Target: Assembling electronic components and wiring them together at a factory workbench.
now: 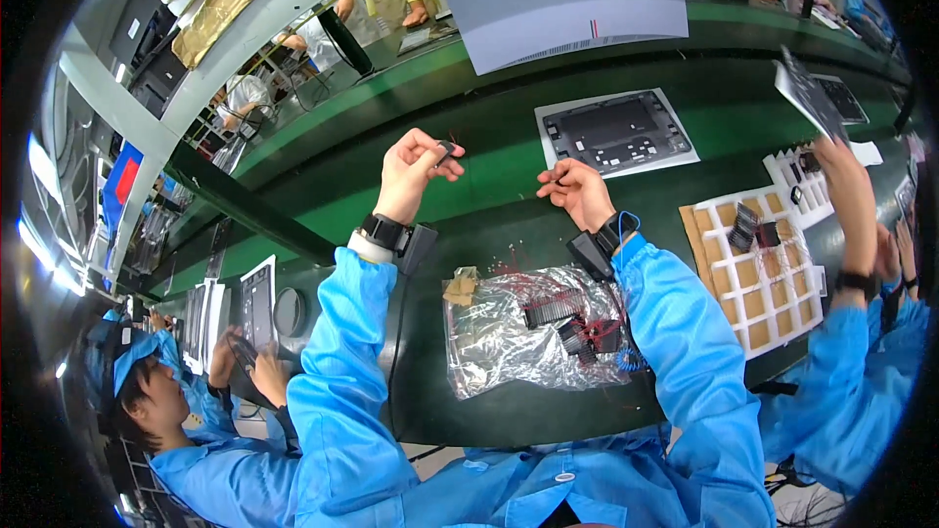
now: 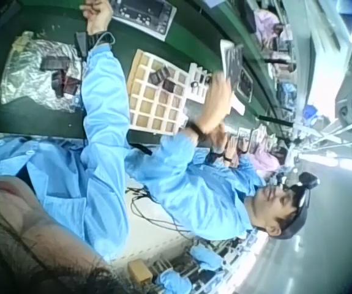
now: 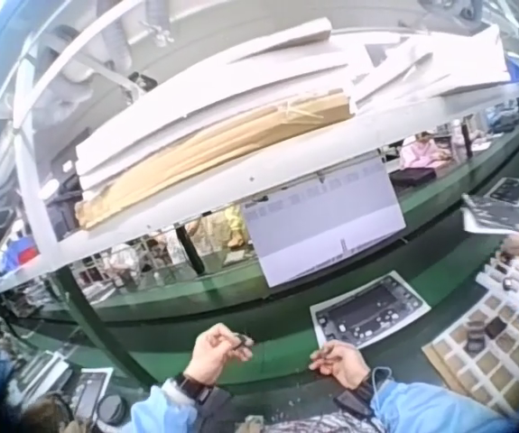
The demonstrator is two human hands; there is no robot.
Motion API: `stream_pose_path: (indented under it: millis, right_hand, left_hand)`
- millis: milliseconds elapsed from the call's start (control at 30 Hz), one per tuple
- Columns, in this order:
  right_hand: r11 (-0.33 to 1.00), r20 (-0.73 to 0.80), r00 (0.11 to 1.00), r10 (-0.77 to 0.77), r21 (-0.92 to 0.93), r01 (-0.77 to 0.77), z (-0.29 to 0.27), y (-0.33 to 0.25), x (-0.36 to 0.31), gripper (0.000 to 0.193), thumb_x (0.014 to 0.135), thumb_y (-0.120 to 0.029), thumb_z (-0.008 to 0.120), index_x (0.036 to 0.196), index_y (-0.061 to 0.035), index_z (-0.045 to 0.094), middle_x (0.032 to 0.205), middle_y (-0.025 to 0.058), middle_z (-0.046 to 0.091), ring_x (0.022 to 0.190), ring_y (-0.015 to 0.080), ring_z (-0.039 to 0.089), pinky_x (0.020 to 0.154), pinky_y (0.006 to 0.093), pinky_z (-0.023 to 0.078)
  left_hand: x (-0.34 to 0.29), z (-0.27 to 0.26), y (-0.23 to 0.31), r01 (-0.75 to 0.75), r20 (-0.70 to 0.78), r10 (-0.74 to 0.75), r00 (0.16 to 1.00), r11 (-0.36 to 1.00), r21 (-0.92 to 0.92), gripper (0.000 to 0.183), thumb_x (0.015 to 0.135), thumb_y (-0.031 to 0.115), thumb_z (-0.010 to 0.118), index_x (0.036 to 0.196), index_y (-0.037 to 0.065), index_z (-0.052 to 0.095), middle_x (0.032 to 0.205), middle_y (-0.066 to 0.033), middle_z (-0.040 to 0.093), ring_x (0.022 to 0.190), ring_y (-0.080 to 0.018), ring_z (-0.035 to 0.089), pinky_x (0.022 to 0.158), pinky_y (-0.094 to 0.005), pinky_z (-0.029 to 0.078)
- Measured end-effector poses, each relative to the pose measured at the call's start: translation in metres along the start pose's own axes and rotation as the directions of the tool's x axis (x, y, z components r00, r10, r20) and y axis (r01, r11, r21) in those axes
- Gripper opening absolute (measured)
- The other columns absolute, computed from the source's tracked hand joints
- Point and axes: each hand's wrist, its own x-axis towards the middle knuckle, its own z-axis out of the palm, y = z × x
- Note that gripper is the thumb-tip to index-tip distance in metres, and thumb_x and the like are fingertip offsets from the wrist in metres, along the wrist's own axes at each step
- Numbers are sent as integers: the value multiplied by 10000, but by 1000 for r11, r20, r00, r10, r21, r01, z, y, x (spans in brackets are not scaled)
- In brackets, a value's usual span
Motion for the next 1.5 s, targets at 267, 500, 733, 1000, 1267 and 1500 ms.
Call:
stream_pose_path:
  millis: [267, 500, 733, 1000, 1267, 1500]
  right_hand:
    - [911, 45, 999, -2, -412, 21, 30, -15, -18, 279, 913, -166, 567, 1169, -56, 588, 651, 2, 524, 542, 62, 461, 451, 217, 280]
    - [783, 206, 976, -70, -595, 182, 28, 3, -12, 233, 979, -238, 567, 1062, -38, 651, 662, -45, 537, 568, 26, 422, 513, 204, 322]
    - [542, 174, 978, -114, -814, 208, 21, -21, -4, 181, 880, -167, 640, 843, 6, 677, 815, 81, 714, 690, 110, 630, 654, 263, 481]
    - [-255, -84, 707, -702, -898, -359, -45, -89, -10, 364, 760, -218, 671, 1016, 23, 576, 1072, 253, 510, 865, 421, 643, 761, 486, 541]
    - [-217, -271, 702, -658, -825, -521, -77, -105, -17, 331, 779, -256, 682, 967, 8, 616, 1090, 255, 530, 882, 424, 649, 773, 497, 536]
    - [-265, -159, 815, -557, -896, -356, -58, -87, -12, 324, 745, -267, 722, 948, -29, 637, 1019, 227, 608, 896, 406, 646, 803, 488, 536]
  left_hand:
    - [38, 12, 5, 49, 262, -179, 948, 898, 437, 139, 943, 180, 618, 934, 44, 586, 815, -18, 616, 704, -79, 596, 624, -229, 472]
    - [61, 71, -42, -4, 261, -116, 958, 909, 418, 213, 928, 228, 645, 898, 20, 612, 802, -1, 630, 721, -84, 573, 658, -256, 466]
    - [89, 65, -91, 335, -3, -359, 933, 868, 367, 179, 963, 237, 519, 922, 64, 520, 752, -33, 577, 594, -130, 528, 557, -284, 430]
    - [71, 60, -137, 175, -24, -239, 971, 638, 749, 331, 838, 290, 624, 914, -32, 648, 871, -176, 712, 845, -297, 676, 804, -385, 507]
    - [66, 51, -122, 291, -75, -290, 954, 835, 468, 281, 919, 170, 544, 1053, -77, 554, 916, -131, 721, 505, -142, 604, 473, -287, 465]
    - [68, 19, -119, 352, -242, -259, 935, 764, 541, 216, 869, 186, 621, 899, -24, 660, 806, -67, 704, 526, -135, 629, 493, -287, 484]
